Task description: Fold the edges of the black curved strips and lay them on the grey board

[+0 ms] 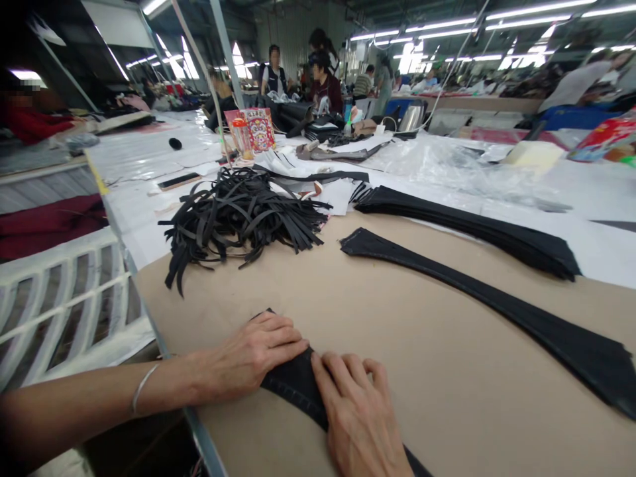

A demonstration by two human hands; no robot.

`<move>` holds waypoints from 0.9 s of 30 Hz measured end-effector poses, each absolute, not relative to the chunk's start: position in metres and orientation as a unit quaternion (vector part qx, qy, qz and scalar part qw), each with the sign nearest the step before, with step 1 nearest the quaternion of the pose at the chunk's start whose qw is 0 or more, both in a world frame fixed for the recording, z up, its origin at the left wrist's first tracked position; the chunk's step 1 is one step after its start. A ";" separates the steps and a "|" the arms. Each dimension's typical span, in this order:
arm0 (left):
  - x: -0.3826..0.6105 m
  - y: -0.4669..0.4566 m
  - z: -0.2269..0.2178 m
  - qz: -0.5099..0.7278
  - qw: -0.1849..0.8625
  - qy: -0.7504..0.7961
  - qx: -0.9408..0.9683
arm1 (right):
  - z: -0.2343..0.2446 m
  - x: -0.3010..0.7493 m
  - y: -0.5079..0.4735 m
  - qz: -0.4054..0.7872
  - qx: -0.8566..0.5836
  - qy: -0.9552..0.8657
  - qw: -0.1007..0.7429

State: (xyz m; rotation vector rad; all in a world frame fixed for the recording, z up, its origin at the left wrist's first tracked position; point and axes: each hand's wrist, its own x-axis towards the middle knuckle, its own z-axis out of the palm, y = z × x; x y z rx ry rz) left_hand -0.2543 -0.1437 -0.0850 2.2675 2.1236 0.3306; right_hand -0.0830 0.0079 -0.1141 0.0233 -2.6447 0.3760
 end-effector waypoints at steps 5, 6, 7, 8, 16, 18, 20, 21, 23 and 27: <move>-0.256 -0.146 -0.083 0.100 0.015 0.677 0.729 | -0.112 -0.084 0.007 0.143 0.009 -0.960 0.240; -0.255 -0.146 -0.082 0.098 0.016 0.678 0.728 | -0.112 -0.085 0.007 0.141 0.008 -0.960 0.240; -0.255 -0.146 -0.082 0.098 0.017 0.679 0.727 | -0.111 -0.085 0.008 0.140 0.008 -0.961 0.240; -0.255 -0.145 -0.081 0.097 0.016 0.680 0.727 | -0.111 -0.085 0.008 0.139 0.007 -0.961 0.239; -0.259 -0.141 -0.076 0.060 -0.039 0.652 0.755 | -0.112 -0.084 0.012 0.152 0.002 -0.962 0.226; -0.262 -0.141 -0.075 0.053 -0.047 0.643 0.763 | -0.113 -0.084 0.012 0.163 0.002 -0.961 0.225; -0.263 -0.142 -0.075 0.052 -0.043 0.642 0.763 | -0.112 -0.084 0.012 0.182 0.001 -0.957 0.227; -0.264 -0.142 -0.076 0.055 -0.040 0.644 0.762 | -0.112 -0.084 0.012 0.194 0.001 -0.954 0.227; -0.264 -0.143 -0.077 0.065 -0.032 0.647 0.759 | -0.111 -0.084 0.013 0.211 -0.002 -0.952 0.223; -0.262 -0.144 -0.079 0.074 -0.030 0.650 0.756 | -0.109 -0.085 0.014 0.190 -0.004 -0.962 0.197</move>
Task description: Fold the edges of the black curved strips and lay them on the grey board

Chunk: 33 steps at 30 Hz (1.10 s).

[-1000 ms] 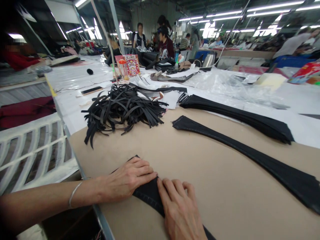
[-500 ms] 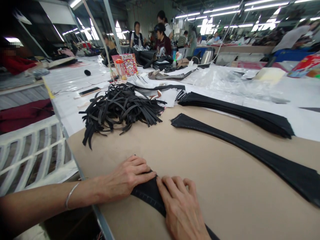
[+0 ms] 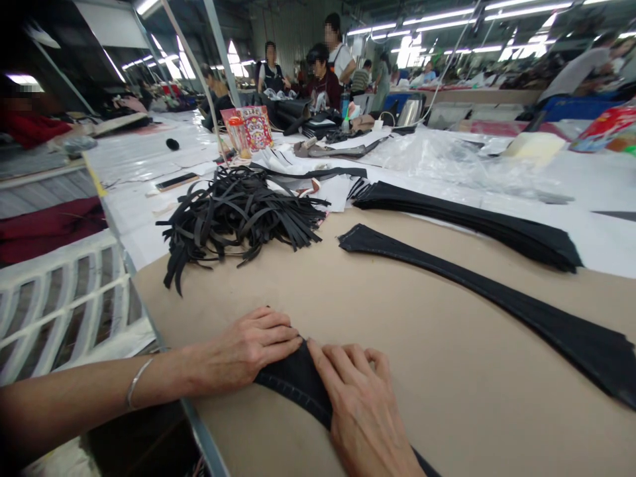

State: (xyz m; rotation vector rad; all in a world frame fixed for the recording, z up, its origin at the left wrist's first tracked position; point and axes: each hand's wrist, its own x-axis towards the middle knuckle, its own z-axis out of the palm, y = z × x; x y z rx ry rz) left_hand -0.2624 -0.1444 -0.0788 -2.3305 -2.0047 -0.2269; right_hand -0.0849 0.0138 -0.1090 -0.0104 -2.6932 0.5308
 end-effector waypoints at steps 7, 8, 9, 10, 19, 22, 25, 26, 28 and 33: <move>-0.262 -0.146 -0.077 -0.076 0.035 -0.649 -0.756 | -0.109 -0.089 0.014 0.142 0.010 -0.975 0.169; -0.262 -0.146 -0.076 -0.077 0.030 -0.651 -0.754 | -0.110 -0.090 0.015 0.140 0.010 -0.976 0.165; -0.262 -0.146 -0.076 -0.079 0.024 -0.654 -0.752 | -0.110 -0.090 0.015 0.136 0.011 -0.978 0.160; -0.262 -0.146 -0.075 -0.080 0.017 -0.658 -0.748 | -0.109 -0.090 0.015 0.130 0.013 -0.980 0.152; -0.253 -0.150 -0.083 -0.075 0.046 -0.670 -0.737 | -0.099 -0.088 0.014 0.183 -0.010 -0.976 0.114; -0.252 -0.155 -0.084 -0.107 0.026 -0.692 -0.714 | -0.107 -0.085 0.015 0.249 -0.054 -0.956 0.146; -0.251 -0.155 -0.083 -0.161 -0.005 -0.706 -0.690 | -0.111 -0.088 0.011 0.239 -0.082 -0.954 0.162; -0.251 -0.155 -0.082 -0.192 -0.022 -0.708 -0.680 | -0.111 -0.091 0.008 0.225 -0.092 -0.956 0.163; -0.252 -0.153 -0.080 -0.263 -0.053 -0.708 -0.653 | -0.107 -0.098 0.001 0.192 -0.116 -0.961 0.160; -0.267 -0.150 -0.076 -0.328 -0.039 -0.761 -0.559 | -0.099 -0.119 -0.011 0.140 -0.160 -0.969 0.127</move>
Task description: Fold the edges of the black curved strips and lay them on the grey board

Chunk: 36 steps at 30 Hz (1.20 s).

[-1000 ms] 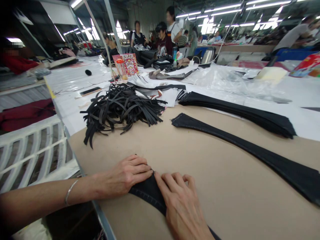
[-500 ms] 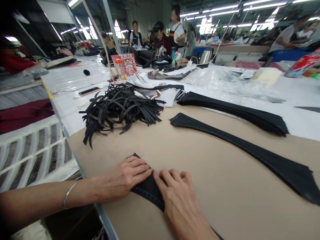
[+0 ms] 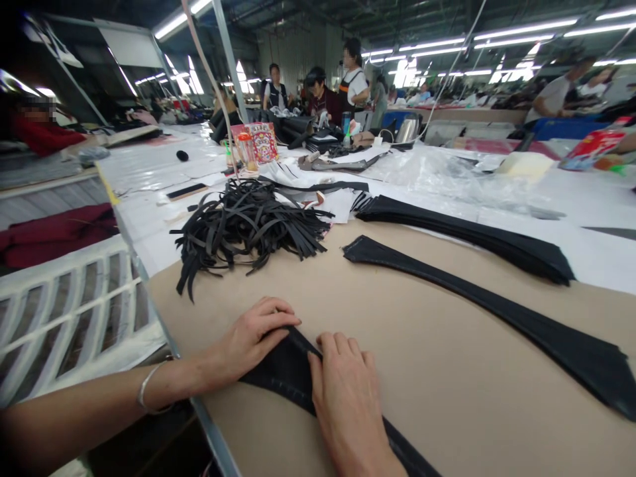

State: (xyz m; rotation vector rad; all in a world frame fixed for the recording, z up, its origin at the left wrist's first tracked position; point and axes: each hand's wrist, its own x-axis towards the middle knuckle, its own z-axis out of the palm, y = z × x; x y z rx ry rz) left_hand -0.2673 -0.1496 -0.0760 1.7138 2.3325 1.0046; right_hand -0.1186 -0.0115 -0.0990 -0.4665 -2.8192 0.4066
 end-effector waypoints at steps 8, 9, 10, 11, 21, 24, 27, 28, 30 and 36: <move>-0.307 -0.147 -0.065 0.186 0.075 0.788 0.581 | -0.098 -0.134 -0.012 0.203 -0.165 -0.960 0.098; -0.309 -0.146 -0.065 0.180 0.078 0.782 0.591 | -0.097 -0.135 -0.012 0.211 -0.165 -0.959 0.096; -0.309 -0.145 -0.065 0.175 0.079 0.778 0.599 | -0.096 -0.136 -0.012 0.219 -0.164 -0.957 0.094; -0.310 -0.144 -0.064 0.170 0.080 0.774 0.605 | -0.096 -0.137 -0.013 0.225 -0.163 -0.956 0.092; -0.313 -0.144 -0.064 0.122 0.064 0.734 0.664 | -0.108 -0.129 -0.014 0.277 -0.116 -0.945 0.131; -0.315 -0.147 -0.069 0.122 0.031 0.714 0.689 | -0.113 -0.125 -0.011 0.259 -0.078 -0.947 0.171; -0.316 -0.151 -0.074 0.114 -0.021 0.695 0.710 | -0.117 -0.125 -0.010 0.200 -0.035 -0.956 0.212; -0.316 -0.152 -0.075 0.104 -0.041 0.688 0.717 | -0.118 -0.125 -0.010 0.172 -0.022 -0.959 0.222; -0.317 -0.154 -0.076 0.080 -0.077 0.671 0.733 | -0.119 -0.125 -0.013 0.114 -0.005 -0.964 0.240; -0.314 -0.157 -0.075 0.063 -0.147 0.622 0.767 | -0.117 -0.123 -0.021 0.032 0.008 -0.966 0.255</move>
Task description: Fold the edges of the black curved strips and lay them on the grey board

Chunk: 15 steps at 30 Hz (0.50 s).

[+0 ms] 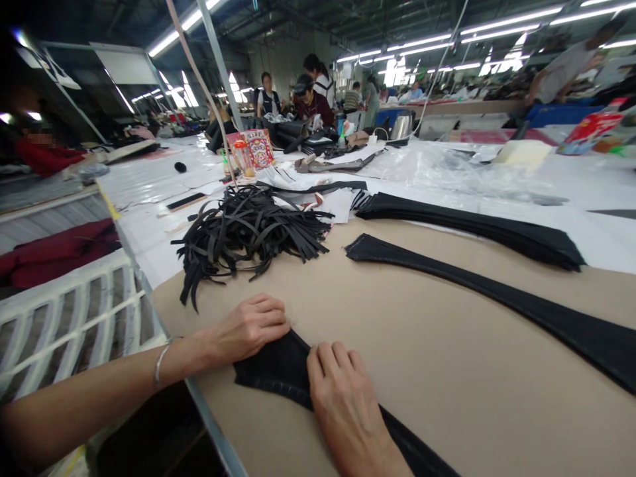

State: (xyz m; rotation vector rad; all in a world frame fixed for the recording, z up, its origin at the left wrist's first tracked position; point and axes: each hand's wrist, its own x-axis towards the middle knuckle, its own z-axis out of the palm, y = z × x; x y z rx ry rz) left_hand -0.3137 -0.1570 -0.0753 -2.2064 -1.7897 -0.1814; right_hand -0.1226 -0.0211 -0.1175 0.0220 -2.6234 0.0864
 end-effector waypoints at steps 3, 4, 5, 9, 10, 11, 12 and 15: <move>-0.311 -0.159 -0.077 -0.061 0.162 -0.609 -0.774 | -0.116 -0.121 -0.022 0.028 0.017 -0.968 0.250; -0.311 -0.162 -0.078 -0.061 0.157 -0.610 -0.775 | -0.116 -0.120 -0.023 0.030 0.020 -0.968 0.247; -0.312 -0.165 -0.079 -0.061 0.147 -0.613 -0.774 | -0.116 -0.120 -0.023 0.032 0.024 -0.969 0.244; -0.324 -0.179 -0.081 -0.070 0.105 -0.641 -0.757 | -0.115 -0.117 -0.024 0.038 0.028 -0.972 0.231; -0.328 -0.182 -0.080 -0.078 0.109 -0.654 -0.745 | -0.115 -0.117 -0.024 0.041 0.028 -0.973 0.226; -0.331 -0.184 -0.079 -0.092 0.124 -0.669 -0.727 | -0.114 -0.117 -0.024 0.043 0.027 -0.974 0.220; -0.332 -0.184 -0.078 -0.111 0.143 -0.685 -0.705 | -0.114 -0.116 -0.024 0.045 0.026 -0.975 0.217; -0.321 -0.178 -0.075 -0.183 0.175 -0.709 -0.658 | -0.113 -0.117 -0.024 0.042 0.030 -0.975 0.217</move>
